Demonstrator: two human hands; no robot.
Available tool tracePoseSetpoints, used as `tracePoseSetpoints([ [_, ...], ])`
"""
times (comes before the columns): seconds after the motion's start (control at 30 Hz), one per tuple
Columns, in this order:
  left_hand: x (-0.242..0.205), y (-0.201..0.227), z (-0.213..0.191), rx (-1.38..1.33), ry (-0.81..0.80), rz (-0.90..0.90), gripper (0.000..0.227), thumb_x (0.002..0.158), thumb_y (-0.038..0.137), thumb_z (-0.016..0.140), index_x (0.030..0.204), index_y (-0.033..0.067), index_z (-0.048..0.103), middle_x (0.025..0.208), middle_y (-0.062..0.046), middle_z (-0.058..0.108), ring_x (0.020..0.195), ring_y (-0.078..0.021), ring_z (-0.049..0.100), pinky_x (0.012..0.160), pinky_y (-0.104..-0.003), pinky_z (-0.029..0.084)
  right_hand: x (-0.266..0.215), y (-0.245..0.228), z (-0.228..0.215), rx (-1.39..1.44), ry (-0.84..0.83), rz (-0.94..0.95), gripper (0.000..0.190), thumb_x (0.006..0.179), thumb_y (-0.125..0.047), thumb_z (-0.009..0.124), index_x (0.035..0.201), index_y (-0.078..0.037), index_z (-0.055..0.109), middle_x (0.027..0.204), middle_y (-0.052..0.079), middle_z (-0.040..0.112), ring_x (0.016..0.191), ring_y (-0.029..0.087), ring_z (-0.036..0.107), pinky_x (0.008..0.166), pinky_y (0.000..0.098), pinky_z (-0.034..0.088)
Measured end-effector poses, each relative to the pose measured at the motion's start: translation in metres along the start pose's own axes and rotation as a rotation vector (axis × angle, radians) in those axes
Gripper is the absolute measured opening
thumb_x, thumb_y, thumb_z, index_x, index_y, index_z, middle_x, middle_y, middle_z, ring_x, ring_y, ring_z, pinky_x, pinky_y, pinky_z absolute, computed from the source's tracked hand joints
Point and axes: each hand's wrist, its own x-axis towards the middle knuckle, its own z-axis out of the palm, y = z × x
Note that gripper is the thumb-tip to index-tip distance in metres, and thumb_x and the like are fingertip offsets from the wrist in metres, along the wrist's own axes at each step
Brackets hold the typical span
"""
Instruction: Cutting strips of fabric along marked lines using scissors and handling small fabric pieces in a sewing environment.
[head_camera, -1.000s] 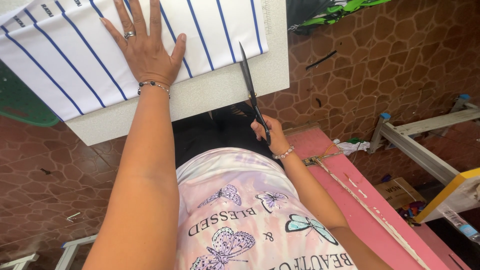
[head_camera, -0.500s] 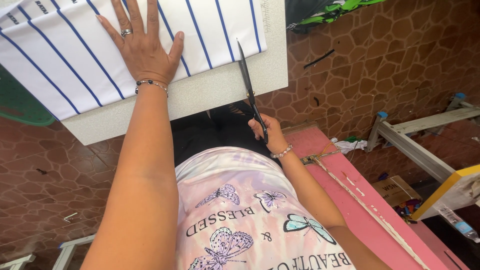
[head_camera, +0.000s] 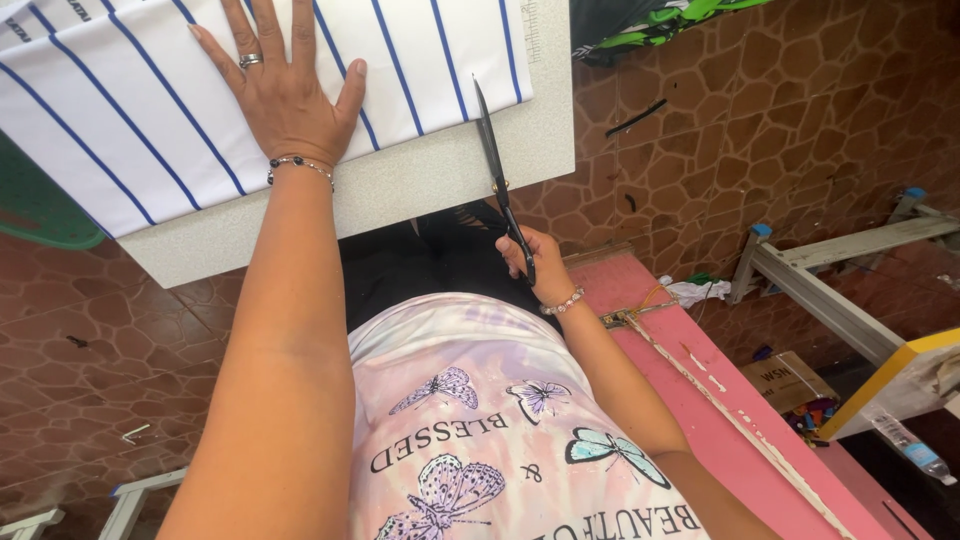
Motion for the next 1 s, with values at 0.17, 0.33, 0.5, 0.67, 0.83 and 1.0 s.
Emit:
tracePoseSetpoints([
  [0.17, 0.0002, -0.0003, -0.0004, -0.018, -0.013, 0.005, 0.073, 0.114, 0.057, 0.056, 0.163, 0.0064, 0.043, 0.162, -0.028, 0.023, 0.147, -0.0519, 0.011, 0.112, -0.075, -0.006, 0.0000, -0.0002, -0.0005, 0.001, -0.004, -0.009, 0.043, 0.096, -0.048, 0.065, 0.070, -0.016, 0.052, 0.055, -0.002, 0.051, 0.052, 0.008, 0.050, 0.057, 0.0232, 0.045],
  [0.33, -0.0002, -0.0022, 0.0020, -0.036, 0.022, 0.032, 0.072, 0.113, 0.055, 0.057, 0.161, 0.0029, 0.047, 0.160, -0.030, 0.026, 0.145, -0.0541, 0.014, 0.110, -0.076, -0.005, 0.0001, -0.0009, -0.0015, 0.011, -0.007, -0.003, 0.044, 0.095, -0.049, 0.065, 0.070, -0.016, 0.052, 0.055, -0.002, 0.051, 0.052, 0.008, 0.050, 0.058, 0.0231, 0.045],
  [0.5, -0.0008, -0.0030, 0.0030, -0.051, 0.035, 0.036, 0.072, 0.113, 0.056, 0.056, 0.161, 0.0027, 0.049, 0.160, -0.029, 0.026, 0.145, -0.0522, 0.012, 0.110, -0.075, -0.007, 0.0000, -0.0012, -0.0023, -0.001, -0.008, -0.007, 0.044, 0.096, -0.050, 0.064, 0.070, -0.016, 0.052, 0.055, -0.002, 0.052, 0.052, 0.008, 0.050, 0.058, 0.0231, 0.044],
  [0.67, -0.0006, -0.0029, 0.0037, -0.049, 0.025, 0.033, 0.074, 0.113, 0.058, 0.053, 0.161, 0.0025, 0.048, 0.160, -0.030, 0.026, 0.145, -0.0525, 0.012, 0.110, -0.075, -0.008, 0.0001, -0.0032, -0.0025, 0.009, -0.014, -0.025, 0.045, 0.096, -0.049, 0.063, 0.069, -0.015, 0.052, 0.055, -0.002, 0.051, 0.052, 0.008, 0.050, 0.055, 0.0230, 0.044],
  [0.83, -0.0003, -0.0019, 0.0027, -0.043, 0.022, 0.023, 0.076, 0.112, 0.060, 0.048, 0.162, 0.0033, 0.047, 0.161, -0.029, 0.026, 0.145, -0.0518, 0.011, 0.110, -0.074, -0.008, -0.0010, -0.0080, -0.0014, 0.079, -0.017, -0.044, 0.044, 0.096, -0.047, 0.065, 0.068, -0.015, 0.052, 0.056, -0.002, 0.051, 0.053, 0.008, 0.049, 0.055, 0.0220, 0.044],
  [1.0, -0.0006, -0.0026, 0.0036, -0.045, 0.052, 0.044, 0.073, 0.113, 0.058, 0.053, 0.160, 0.0014, 0.050, 0.159, -0.031, 0.028, 0.145, -0.0525, 0.014, 0.110, -0.075, -0.006, 0.0006, -0.0066, -0.0017, 0.064, -0.011, -0.041, 0.044, 0.095, -0.048, 0.065, 0.069, -0.015, 0.053, 0.056, -0.002, 0.050, 0.053, 0.009, 0.050, 0.056, 0.0227, 0.044],
])
